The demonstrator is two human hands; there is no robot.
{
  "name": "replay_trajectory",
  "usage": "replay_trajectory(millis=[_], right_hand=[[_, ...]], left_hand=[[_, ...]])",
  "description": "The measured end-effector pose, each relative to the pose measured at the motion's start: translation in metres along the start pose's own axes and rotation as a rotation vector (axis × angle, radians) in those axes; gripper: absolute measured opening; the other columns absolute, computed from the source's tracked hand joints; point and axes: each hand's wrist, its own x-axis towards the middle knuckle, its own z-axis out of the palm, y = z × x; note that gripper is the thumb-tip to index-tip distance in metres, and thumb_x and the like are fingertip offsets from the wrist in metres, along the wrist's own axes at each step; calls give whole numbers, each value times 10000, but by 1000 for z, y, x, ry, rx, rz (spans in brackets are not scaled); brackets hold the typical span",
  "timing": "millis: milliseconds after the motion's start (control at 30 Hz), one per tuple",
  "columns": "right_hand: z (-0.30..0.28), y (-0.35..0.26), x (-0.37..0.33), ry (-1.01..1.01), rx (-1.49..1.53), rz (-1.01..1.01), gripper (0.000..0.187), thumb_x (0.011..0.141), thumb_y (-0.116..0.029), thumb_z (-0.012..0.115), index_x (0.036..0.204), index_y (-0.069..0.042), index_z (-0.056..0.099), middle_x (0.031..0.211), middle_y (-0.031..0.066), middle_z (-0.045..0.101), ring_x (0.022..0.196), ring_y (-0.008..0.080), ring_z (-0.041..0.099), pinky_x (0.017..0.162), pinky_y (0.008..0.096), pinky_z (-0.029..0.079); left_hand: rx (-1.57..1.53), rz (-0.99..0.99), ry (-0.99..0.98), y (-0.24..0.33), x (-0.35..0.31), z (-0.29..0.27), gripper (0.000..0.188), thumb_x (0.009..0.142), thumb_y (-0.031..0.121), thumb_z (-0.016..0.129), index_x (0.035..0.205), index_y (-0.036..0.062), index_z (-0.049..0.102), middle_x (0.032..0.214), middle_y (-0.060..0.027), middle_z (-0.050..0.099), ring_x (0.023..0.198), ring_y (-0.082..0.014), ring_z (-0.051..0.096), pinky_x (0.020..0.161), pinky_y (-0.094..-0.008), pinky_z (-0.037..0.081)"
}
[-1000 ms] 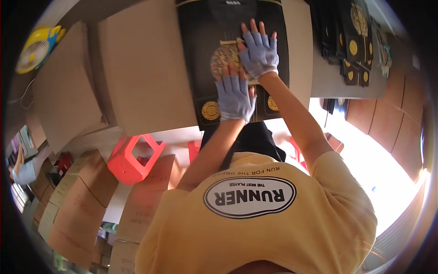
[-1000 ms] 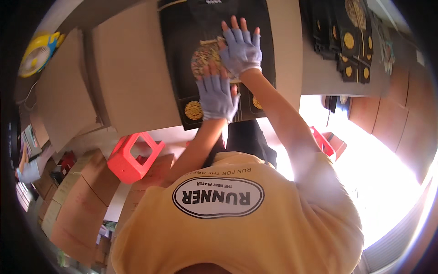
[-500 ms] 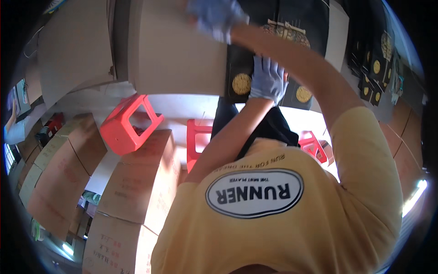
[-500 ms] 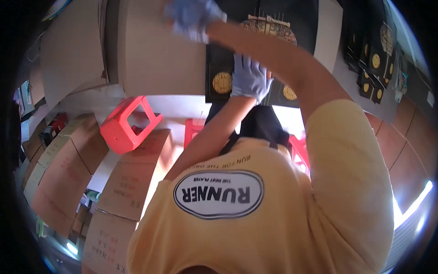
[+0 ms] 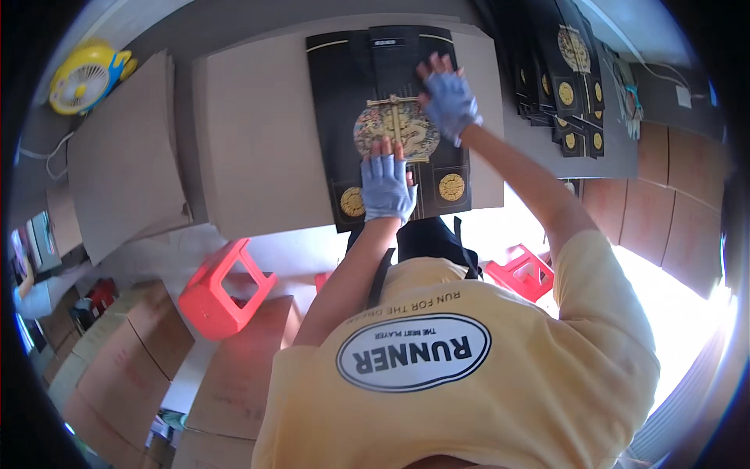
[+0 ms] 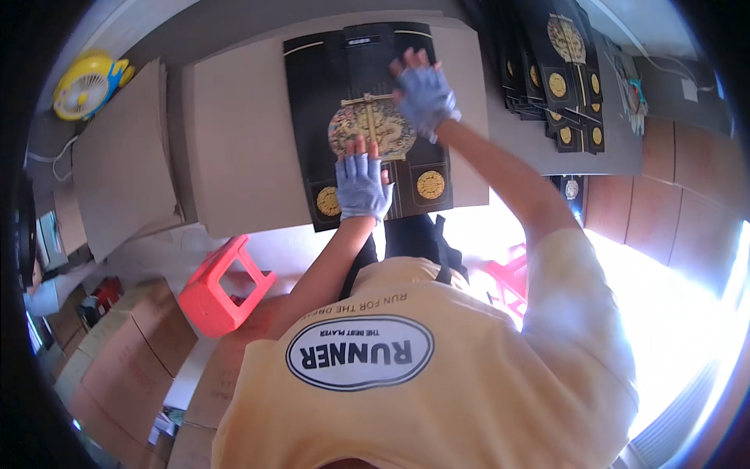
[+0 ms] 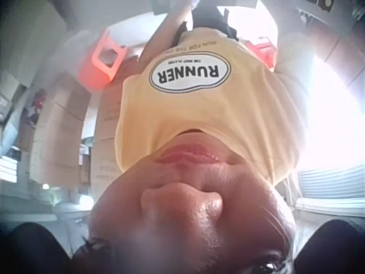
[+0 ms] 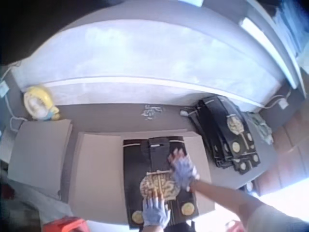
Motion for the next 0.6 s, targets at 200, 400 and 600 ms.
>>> replay_trajectory(millis=[200,400,600], right_hand=[[49,87,127,-13,85,-4,498,994,-321,351,1432,-91,412,1548,144,285,1436,327,245,1163,503,193],[4,27,7,-12,305,-80,684,948,-472,423,1472,-46,312,1533,164,305,1422,332,269,1170,475,182],[-19,-26,-212,-254,269,-116,774,900,-599,442,1499,-136,281,1571,139,222,1461,303,183,1177,486,164]], left_hand=[[120,42,-96,6,0,-13,669,856,267,510,1456,33,329,1535,-245,245,1426,-437,215,1140,-579,172],[215,85,-63,-1,2,-12,647,863,282,495,1449,53,342,1512,-234,288,1390,-429,276,1113,-578,232],[241,158,4,-6,7,-8,617,884,308,486,1437,64,364,1503,-224,308,1379,-407,304,1107,-573,249]])
